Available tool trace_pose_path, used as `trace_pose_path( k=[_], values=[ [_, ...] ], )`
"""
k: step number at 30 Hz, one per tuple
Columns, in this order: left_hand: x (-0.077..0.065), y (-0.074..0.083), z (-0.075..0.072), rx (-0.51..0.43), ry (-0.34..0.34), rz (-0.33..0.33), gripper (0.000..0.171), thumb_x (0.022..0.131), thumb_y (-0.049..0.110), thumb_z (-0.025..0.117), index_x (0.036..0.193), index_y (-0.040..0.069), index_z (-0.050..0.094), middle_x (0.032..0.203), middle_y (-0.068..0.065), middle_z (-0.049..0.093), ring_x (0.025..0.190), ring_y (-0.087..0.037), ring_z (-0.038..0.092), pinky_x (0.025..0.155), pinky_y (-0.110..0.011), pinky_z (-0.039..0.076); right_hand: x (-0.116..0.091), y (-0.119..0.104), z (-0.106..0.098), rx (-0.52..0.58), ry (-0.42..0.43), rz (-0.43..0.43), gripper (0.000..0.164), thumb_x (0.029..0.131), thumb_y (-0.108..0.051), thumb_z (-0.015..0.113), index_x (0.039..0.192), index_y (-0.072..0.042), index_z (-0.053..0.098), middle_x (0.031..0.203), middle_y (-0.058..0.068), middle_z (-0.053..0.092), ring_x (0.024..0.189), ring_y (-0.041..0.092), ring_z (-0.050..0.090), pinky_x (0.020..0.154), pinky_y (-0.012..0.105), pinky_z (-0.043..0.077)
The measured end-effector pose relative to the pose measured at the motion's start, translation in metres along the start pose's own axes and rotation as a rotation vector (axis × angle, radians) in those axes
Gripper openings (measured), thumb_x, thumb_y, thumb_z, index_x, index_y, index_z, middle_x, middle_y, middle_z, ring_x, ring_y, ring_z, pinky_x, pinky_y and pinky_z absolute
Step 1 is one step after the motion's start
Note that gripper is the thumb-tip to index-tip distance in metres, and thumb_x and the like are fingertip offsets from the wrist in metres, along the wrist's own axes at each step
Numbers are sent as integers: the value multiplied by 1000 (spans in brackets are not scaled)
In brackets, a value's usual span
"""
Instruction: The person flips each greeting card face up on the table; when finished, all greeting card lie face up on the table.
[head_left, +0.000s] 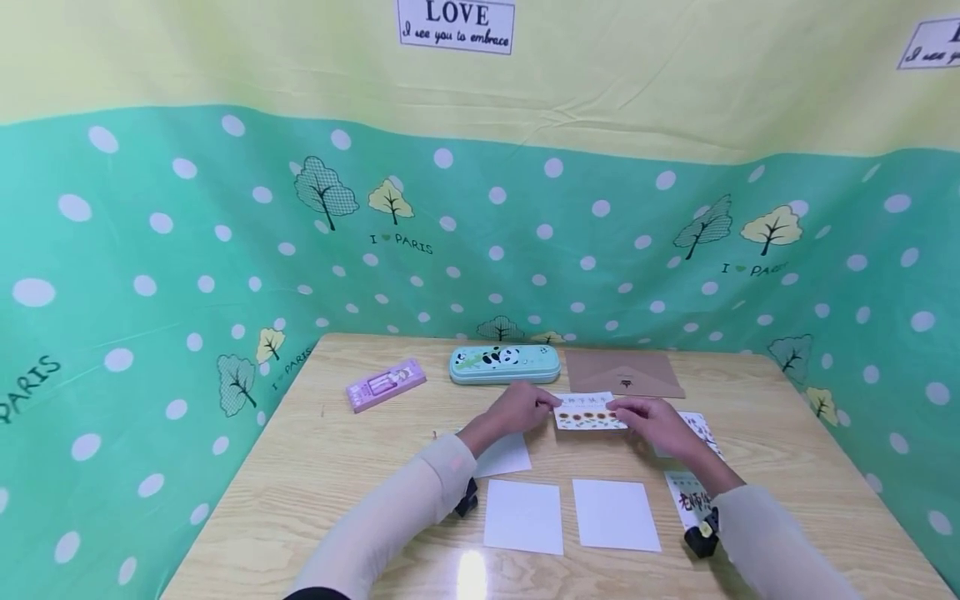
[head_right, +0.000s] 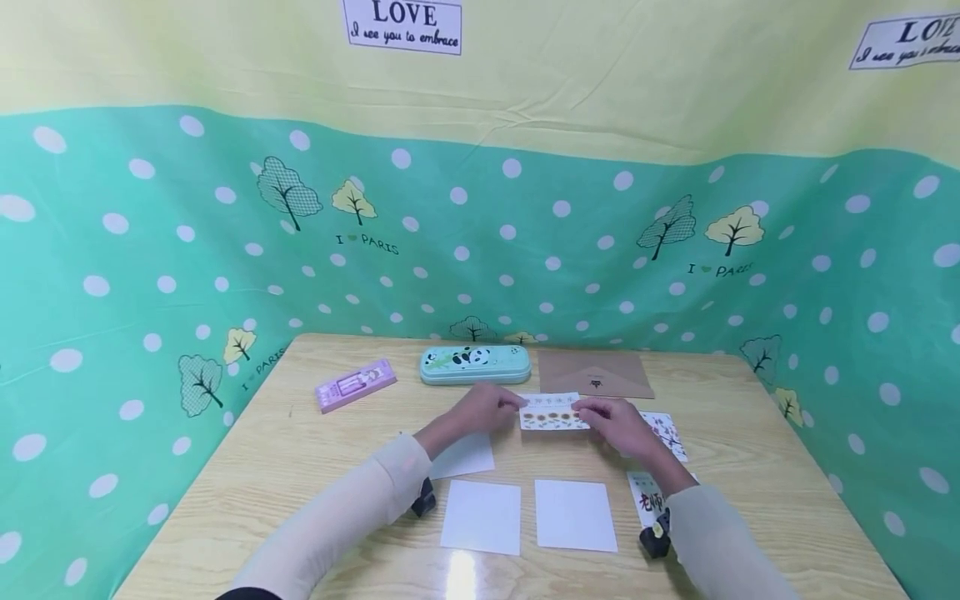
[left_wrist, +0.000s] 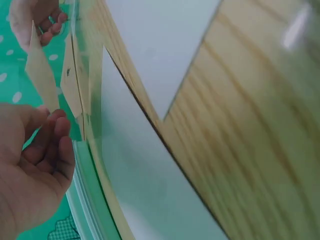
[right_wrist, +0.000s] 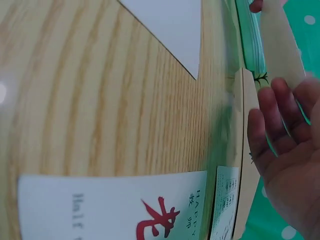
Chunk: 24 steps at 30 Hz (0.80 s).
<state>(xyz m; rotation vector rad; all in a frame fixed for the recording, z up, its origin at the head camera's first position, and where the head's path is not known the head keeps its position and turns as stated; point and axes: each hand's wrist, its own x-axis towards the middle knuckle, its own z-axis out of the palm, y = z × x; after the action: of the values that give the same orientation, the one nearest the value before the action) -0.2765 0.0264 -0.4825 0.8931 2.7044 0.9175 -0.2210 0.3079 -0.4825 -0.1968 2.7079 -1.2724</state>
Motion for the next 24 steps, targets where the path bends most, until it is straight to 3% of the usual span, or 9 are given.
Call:
trace_pose_path(
  k=[2,5,9,11,19,24],
  values=[
    [0,2,1,-23,-19,10,26,100,17,63,123,19,74,122,3,75,54,-4,45,55,-16,42,0,0,0,-41,13,7,39,104,-26,59,141,-14,61,103,11,67,83,18,59,67,28,52],
    [-1,4,3,-26,-54,35,33,98,23,68,130,16,70,111,2,78,56,-1,47,56,-15,44,0,-1,0,-64,-4,11,52,101,-20,64,150,-14,50,90,7,62,73,19,56,60,28,50],
    [-2,7,7,43,-109,51,48,94,26,74,139,16,63,91,5,71,69,-1,54,65,-15,47,1,-1,0,-134,-52,0,59,99,-20,66,154,-12,45,85,2,62,68,17,55,56,25,47],
    [-2,8,9,101,-130,53,52,93,28,75,142,17,61,89,6,68,74,-2,55,69,-16,48,1,-1,1,-173,-84,-18,59,99,-20,66,154,-10,45,83,1,61,67,16,53,56,25,44],
    [0,14,21,282,-189,6,59,94,37,74,147,19,56,97,2,66,83,-7,52,81,-21,49,3,6,10,-286,-129,-56,54,99,-20,66,150,-9,51,77,-3,58,66,10,49,60,24,41],
    [0,17,22,335,-195,-21,58,94,38,73,147,21,56,108,0,68,89,-8,55,89,-23,51,5,7,14,-310,-117,-39,53,99,-19,65,150,-11,51,77,-2,56,68,12,49,61,25,40]
  ],
)
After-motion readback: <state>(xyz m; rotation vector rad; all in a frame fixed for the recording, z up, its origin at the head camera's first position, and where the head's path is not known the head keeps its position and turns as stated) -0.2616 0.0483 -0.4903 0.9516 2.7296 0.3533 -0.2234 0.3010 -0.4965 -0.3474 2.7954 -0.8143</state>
